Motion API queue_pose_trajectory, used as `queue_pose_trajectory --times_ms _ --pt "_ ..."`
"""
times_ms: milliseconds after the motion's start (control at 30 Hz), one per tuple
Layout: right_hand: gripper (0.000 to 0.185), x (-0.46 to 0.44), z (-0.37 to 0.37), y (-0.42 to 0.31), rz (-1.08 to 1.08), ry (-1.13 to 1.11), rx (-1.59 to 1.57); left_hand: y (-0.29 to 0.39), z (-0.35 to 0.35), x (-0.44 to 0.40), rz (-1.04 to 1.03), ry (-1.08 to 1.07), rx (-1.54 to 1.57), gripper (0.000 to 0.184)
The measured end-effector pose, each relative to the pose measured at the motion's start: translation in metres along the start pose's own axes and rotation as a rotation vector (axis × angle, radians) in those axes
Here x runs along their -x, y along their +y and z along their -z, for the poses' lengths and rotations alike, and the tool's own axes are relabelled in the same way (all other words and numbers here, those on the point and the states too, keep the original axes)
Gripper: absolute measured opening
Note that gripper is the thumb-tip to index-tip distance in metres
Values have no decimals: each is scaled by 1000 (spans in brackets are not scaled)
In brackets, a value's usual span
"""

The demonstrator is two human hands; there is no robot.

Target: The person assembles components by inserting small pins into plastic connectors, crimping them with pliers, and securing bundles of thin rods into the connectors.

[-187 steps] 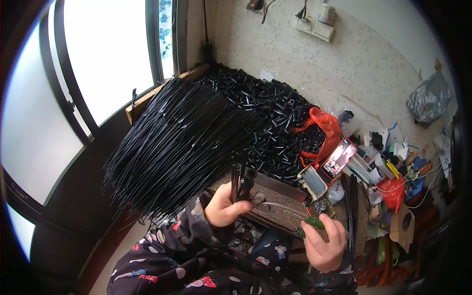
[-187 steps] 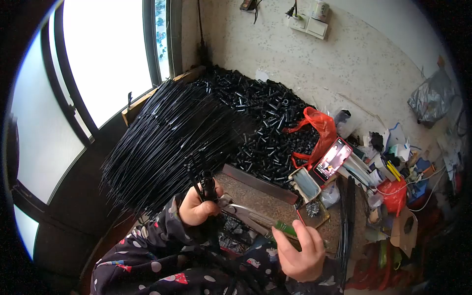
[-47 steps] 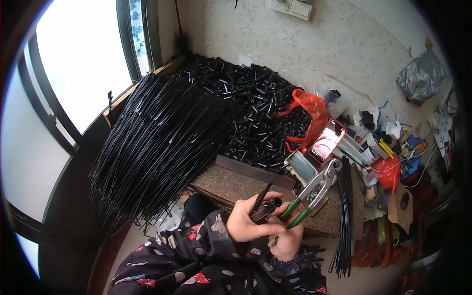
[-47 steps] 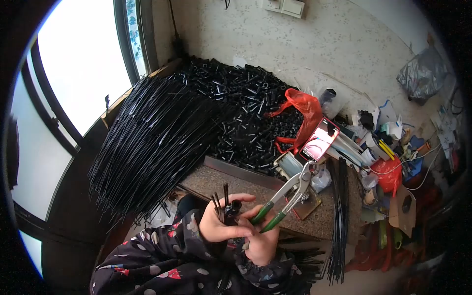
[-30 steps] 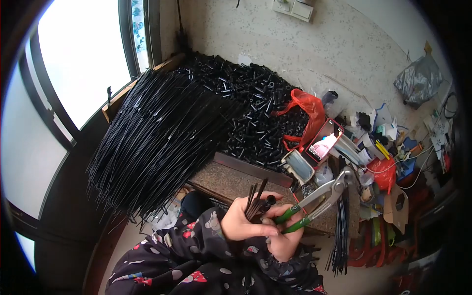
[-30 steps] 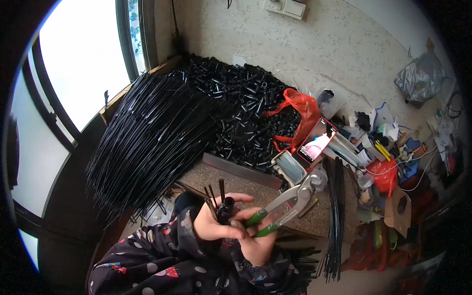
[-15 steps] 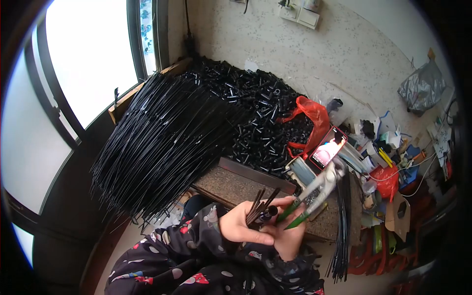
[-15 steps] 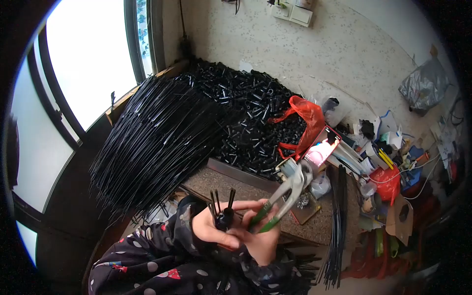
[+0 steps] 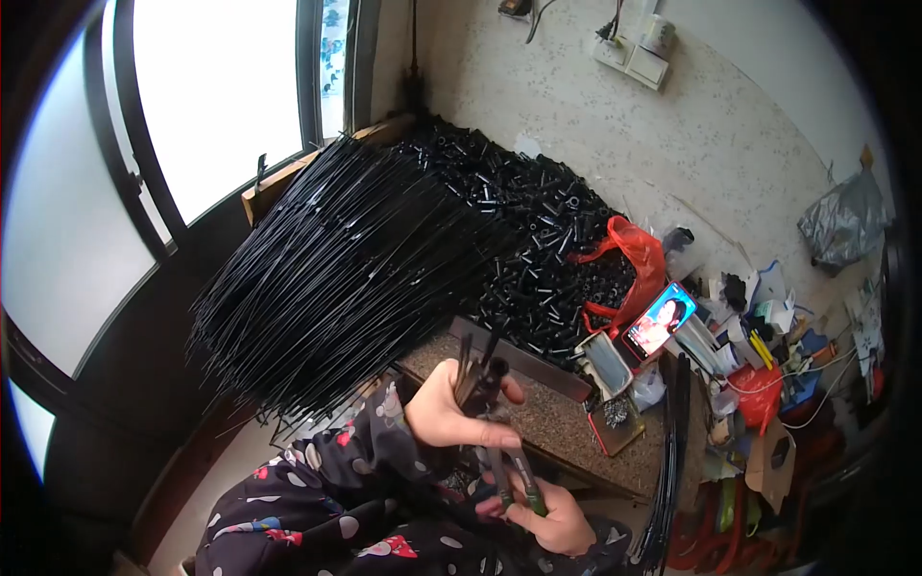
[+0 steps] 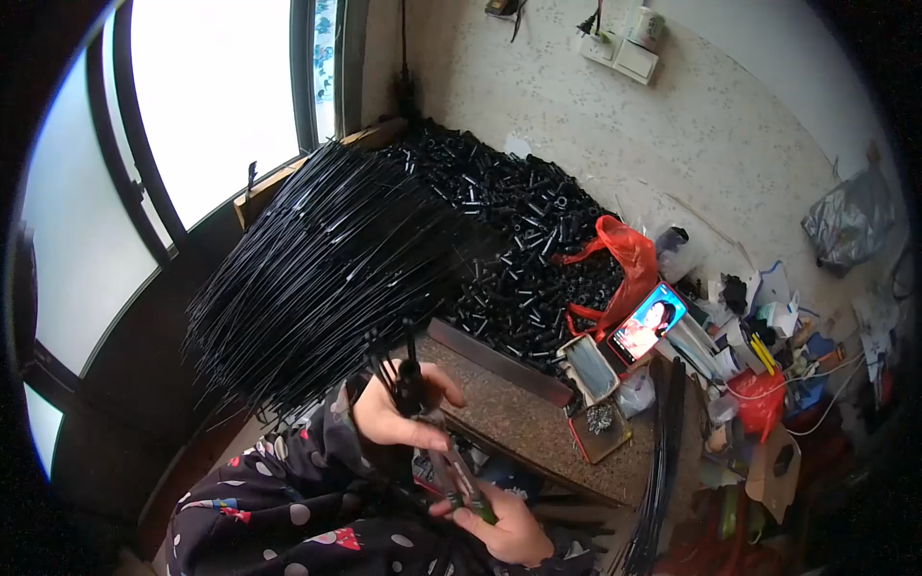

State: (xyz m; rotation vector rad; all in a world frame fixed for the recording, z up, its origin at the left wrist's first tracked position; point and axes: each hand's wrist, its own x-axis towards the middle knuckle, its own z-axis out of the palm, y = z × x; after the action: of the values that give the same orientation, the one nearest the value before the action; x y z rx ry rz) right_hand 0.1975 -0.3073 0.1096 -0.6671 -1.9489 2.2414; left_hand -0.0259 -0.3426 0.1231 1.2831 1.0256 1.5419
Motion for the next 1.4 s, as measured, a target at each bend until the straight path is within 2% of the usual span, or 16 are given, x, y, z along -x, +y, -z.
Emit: queue_pose_trajectory --times_ms 67,167,267,300,400,500,600,633,733,833,933,1033,1133,1233,1333,1400 --pt "41 3 -4 -5 -34 -113 -281 5 -1 5 -6 -4 -20 38" --pt "42 7 14 -7 -196 -266 -290 7 -3 7 -61 -18 -94 29" --pt "40 13 18 -12 -295 -225 -171 0 -3 8 -46 -28 -72 26" --pt "37 14 18 -5 -305 -182 -121 -3 -3 7 -20 -29 -60 25" --pt "31 16 0 1 -277 204 271 -8 -6 5 42 -29 -39 24" --pt "18 14 -15 6 247 511 844 -5 -6 2 106 -35 -34 22" --pt "21 13 -13 9 164 341 612 0 -9 2 -30 19 58 24" --pt "24 9 -16 5 312 366 621 11 -12 3 -27 53 100 27" --pt "29 5 -17 16 282 457 670 7 -11 6 -22 76 121 29" --pt "33 -2 -22 15 557 604 975 8 -9 6 -17 -5 180 29" --pt "32 1 -30 25 342 572 781 4 -13 6 -73 -5 185 25" --pt "24 3 -37 23 380 555 792 7 -15 8 -83 -29 108 21" --pt "16 5 -38 23 263 440 526 11 -18 8 -78 -79 84 21" --pt "15 7 -33 26 325 390 481 12 -22 5 -85 -117 154 24" --pt "15 4 -33 19 345 611 564 20 -23 6 8 -113 250 25" --pt "19 9 -33 9 294 621 582 22 -19 8 116 -79 220 24"
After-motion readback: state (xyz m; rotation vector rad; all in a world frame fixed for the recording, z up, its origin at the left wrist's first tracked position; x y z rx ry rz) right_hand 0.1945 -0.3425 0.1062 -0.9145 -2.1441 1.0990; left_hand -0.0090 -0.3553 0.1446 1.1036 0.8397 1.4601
